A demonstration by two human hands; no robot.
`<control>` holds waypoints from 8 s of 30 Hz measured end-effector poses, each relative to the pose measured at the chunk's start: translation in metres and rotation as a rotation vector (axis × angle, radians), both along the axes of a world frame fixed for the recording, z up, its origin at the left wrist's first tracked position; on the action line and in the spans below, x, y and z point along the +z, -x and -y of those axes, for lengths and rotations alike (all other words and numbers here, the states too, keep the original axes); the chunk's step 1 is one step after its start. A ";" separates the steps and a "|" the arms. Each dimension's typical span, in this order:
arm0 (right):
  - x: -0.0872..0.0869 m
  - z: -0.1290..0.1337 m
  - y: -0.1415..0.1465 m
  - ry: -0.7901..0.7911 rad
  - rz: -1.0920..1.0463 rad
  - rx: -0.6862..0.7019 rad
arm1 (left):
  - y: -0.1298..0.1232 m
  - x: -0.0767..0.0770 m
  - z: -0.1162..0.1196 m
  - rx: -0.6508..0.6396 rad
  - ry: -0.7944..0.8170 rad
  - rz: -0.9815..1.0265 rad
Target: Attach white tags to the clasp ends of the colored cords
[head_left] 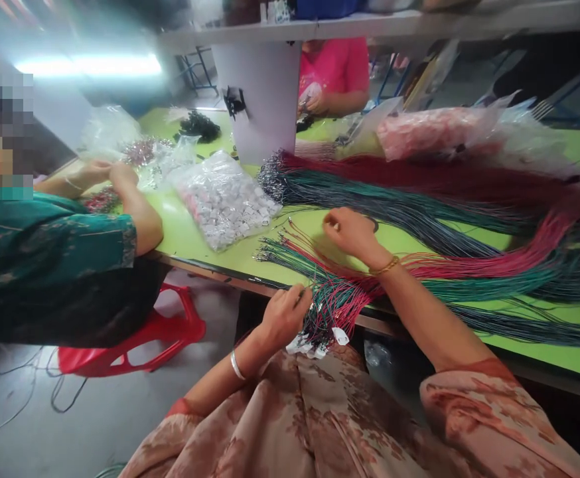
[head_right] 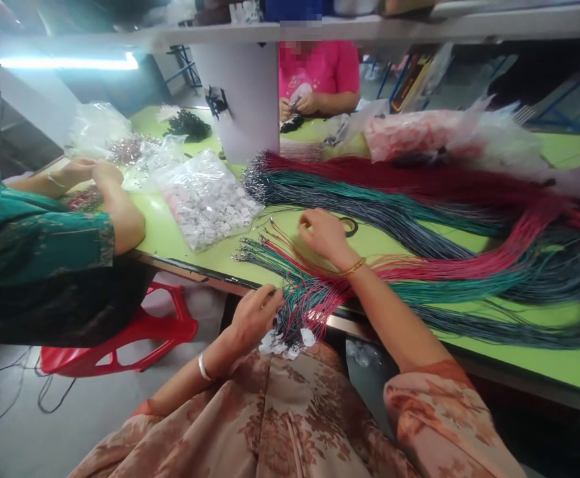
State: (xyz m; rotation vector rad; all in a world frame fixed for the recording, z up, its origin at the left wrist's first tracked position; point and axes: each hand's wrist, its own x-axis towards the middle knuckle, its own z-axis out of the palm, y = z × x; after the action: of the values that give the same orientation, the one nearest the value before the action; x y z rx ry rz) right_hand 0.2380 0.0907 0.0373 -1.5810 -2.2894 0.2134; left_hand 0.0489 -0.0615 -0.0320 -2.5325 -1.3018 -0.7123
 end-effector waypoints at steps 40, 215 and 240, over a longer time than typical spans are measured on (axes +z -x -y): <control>-0.049 0.018 0.095 0.469 -1.163 0.025 | 0.091 0.031 -0.148 0.253 0.268 0.912; -0.023 0.033 0.050 0.277 -0.591 0.330 | 0.030 0.023 -0.072 0.026 1.048 1.956; -0.022 0.034 0.053 0.232 -0.498 0.421 | 0.026 0.024 -0.070 0.083 0.812 1.645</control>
State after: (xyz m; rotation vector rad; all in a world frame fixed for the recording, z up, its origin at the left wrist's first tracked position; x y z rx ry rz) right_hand 0.1850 0.0567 0.0155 -0.9632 -2.2062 0.8967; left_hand 0.0230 0.0085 -0.0076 -1.8922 -2.3367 -3.0639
